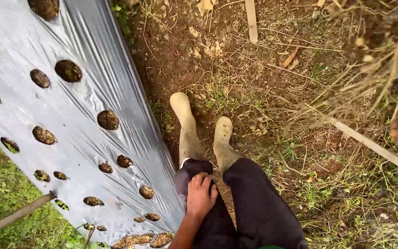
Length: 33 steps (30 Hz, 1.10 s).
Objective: Clearing weeds and debris from a garden bed using a hand sickle and manual pulling.
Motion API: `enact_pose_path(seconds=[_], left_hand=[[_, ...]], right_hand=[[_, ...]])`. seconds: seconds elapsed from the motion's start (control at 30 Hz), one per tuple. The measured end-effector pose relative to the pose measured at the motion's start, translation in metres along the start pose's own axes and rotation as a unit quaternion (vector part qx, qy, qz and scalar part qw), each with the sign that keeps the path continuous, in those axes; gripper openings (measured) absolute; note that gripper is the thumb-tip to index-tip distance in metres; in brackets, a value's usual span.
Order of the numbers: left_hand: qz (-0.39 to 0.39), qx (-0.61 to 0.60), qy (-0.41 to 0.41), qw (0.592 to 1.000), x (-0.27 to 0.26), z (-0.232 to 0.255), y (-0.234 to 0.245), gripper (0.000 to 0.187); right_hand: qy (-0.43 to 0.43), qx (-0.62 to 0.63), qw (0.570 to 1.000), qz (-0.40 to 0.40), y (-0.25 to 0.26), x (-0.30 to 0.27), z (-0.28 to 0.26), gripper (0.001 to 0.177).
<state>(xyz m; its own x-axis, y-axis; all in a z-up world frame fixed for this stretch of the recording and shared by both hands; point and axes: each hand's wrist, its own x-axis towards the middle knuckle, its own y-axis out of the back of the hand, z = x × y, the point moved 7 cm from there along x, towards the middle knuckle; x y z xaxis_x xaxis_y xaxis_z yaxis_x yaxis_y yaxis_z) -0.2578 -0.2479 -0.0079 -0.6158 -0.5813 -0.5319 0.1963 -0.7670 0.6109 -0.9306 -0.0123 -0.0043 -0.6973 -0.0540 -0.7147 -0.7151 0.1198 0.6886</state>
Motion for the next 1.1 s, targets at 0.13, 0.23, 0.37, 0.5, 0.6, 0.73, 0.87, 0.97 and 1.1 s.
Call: enact_pose_path(seconds=[0.13,0.23,0.37,0.5,0.6,0.73,0.87,0.97,1.1], left_hand=[[-0.064,0.015,-0.012,0.998,0.026,-0.021,0.009,0.039],[-0.115,0.029,-0.028,0.992,0.062,-0.032,0.039,0.039],[-0.149,0.036,-0.076,0.985,0.079,-0.033,0.083,0.039],[-0.187,0.011,-0.057,0.981,0.099,-0.036,0.099,0.038],[-0.211,0.012,-0.044,0.976,0.108,-0.04,0.109,0.04],[-0.189,-0.048,-0.029,0.98,0.121,-0.037,0.122,0.04],[-0.096,-0.104,-0.01,0.99,0.145,-0.025,0.145,0.045],[-0.042,-0.138,0.032,0.989,0.165,-0.014,0.156,0.035],[-0.055,-0.116,0.053,0.99,0.177,0.012,0.156,0.033]], right_hand=[[-0.083,0.076,0.993,-0.035,-0.076,-0.123,-0.147,0.041],[-0.131,0.069,0.988,-0.044,-0.132,-0.132,-0.187,0.044],[-0.087,0.083,0.986,-0.113,-0.217,-0.154,-0.276,0.031],[-0.044,-0.099,0.976,-0.19,-0.29,-0.162,-0.397,0.035],[0.045,-0.183,0.947,-0.259,-0.357,-0.156,-0.477,0.045],[0.121,-0.12,0.939,-0.298,-0.43,-0.141,-0.574,0.035],[0.145,-0.064,0.928,-0.336,-0.502,-0.112,-0.649,0.044],[0.204,-0.147,0.907,-0.337,-0.527,-0.078,-0.68,0.037],[0.148,-0.262,0.903,-0.308,-0.477,0.0,-0.646,0.037]])
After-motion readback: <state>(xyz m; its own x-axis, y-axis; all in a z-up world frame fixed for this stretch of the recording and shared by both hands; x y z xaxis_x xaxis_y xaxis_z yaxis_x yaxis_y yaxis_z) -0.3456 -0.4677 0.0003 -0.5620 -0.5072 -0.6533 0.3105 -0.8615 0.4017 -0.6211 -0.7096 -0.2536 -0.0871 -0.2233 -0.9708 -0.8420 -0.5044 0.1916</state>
